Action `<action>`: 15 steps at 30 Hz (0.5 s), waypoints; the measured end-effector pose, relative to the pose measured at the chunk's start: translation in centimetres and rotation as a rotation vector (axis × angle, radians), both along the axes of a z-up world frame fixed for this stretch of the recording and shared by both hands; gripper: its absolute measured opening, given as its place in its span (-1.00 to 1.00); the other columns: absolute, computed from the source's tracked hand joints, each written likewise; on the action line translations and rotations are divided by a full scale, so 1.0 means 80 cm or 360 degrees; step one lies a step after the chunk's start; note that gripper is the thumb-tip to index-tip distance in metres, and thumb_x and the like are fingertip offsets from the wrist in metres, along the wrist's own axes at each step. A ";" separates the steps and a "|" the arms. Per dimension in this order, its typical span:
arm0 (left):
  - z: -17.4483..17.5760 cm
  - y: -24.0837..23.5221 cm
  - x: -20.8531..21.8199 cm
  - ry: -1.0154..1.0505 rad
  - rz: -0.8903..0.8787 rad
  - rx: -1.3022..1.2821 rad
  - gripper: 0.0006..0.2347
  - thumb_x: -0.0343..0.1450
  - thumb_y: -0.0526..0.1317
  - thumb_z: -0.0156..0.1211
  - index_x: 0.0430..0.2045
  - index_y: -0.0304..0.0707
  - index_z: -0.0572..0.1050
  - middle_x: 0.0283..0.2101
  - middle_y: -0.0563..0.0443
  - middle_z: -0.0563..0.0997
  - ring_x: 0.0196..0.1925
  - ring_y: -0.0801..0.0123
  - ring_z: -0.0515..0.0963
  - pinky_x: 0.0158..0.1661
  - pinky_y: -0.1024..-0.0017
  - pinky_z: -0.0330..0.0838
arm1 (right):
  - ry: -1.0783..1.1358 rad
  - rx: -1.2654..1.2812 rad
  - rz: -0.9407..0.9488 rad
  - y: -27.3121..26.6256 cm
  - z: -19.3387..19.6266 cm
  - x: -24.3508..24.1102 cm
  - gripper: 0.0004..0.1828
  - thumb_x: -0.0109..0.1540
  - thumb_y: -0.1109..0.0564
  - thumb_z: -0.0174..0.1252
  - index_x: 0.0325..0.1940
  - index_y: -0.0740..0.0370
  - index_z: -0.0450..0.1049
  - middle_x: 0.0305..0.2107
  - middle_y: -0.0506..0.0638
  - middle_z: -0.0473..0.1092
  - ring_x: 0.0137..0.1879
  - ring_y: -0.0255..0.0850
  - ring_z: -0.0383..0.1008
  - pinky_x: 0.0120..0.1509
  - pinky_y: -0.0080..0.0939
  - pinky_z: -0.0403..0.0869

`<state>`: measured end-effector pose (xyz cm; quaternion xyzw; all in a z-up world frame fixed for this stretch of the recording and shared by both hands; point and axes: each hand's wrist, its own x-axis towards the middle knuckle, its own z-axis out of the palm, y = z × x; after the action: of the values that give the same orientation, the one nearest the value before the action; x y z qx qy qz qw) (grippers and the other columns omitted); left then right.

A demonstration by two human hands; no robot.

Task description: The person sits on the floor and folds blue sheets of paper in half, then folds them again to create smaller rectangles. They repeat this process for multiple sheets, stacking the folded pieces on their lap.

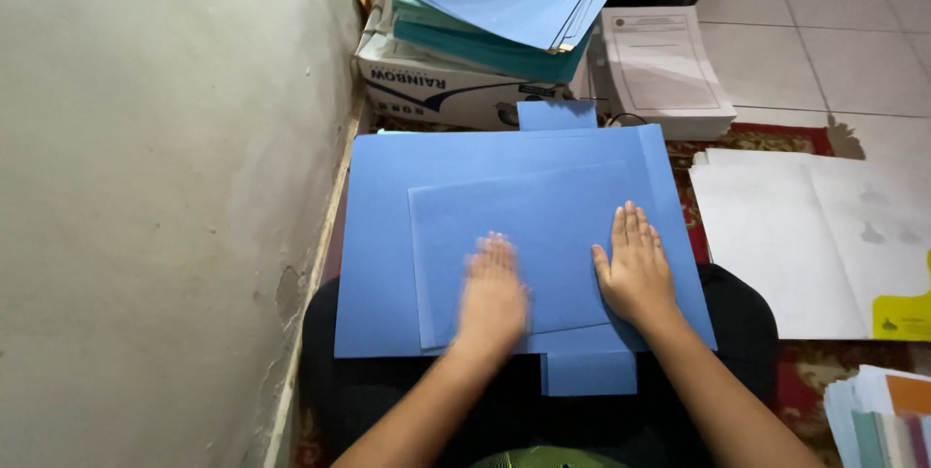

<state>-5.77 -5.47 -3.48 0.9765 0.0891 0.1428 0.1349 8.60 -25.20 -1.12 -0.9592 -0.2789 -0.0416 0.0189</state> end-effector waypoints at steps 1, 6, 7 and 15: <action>0.011 -0.029 -0.003 -0.0004 -0.0274 -0.0058 -0.45 0.47 -0.15 0.00 0.34 -0.57 0.22 0.42 -0.53 0.24 0.50 -0.26 0.16 0.39 -0.15 -0.12 | 0.0024 0.0032 -0.0026 0.002 0.002 0.000 -0.21 0.43 -0.23 -0.24 0.56 0.39 0.03 0.52 0.30 0.00 0.64 0.11 -0.07 0.66 0.09 -0.07; -0.002 0.019 0.016 0.0066 -0.0068 -0.0051 -0.45 0.52 -0.10 -0.07 0.39 -0.51 0.17 0.44 -0.45 0.23 0.51 -0.19 0.16 0.39 -0.19 -0.14 | 0.0147 0.0028 -0.0107 -0.012 0.000 -0.001 -0.15 0.42 -0.30 -0.33 0.59 0.39 -0.06 0.54 0.31 -0.09 0.66 0.10 -0.16 0.68 0.11 -0.18; -0.008 0.047 0.025 0.0065 0.0160 0.0084 -0.45 0.50 -0.10 -0.02 0.37 -0.52 0.20 0.42 -0.48 0.26 0.49 -0.21 0.21 0.38 -0.21 -0.08 | 0.0145 0.0027 -0.0145 -0.014 -0.003 0.003 -0.12 0.42 -0.34 -0.34 0.59 0.40 -0.08 0.54 0.33 -0.12 0.67 0.11 -0.20 0.69 0.12 -0.22; -0.015 0.088 0.084 0.0038 0.0252 0.0027 -0.42 0.50 -0.07 -0.06 0.38 -0.54 0.16 0.47 -0.47 0.16 0.52 -0.27 0.12 0.38 -0.24 -0.07 | 0.0104 0.0218 0.0084 0.094 -0.005 0.015 -0.07 0.35 -0.30 -0.07 0.50 0.57 0.07 0.45 0.53 0.02 0.62 0.28 -0.09 0.65 0.25 -0.22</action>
<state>0.96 1.60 -4.71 0.9691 0.1665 0.1423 0.1138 9.81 -17.68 -1.50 -0.9488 -0.2999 -0.0288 0.0945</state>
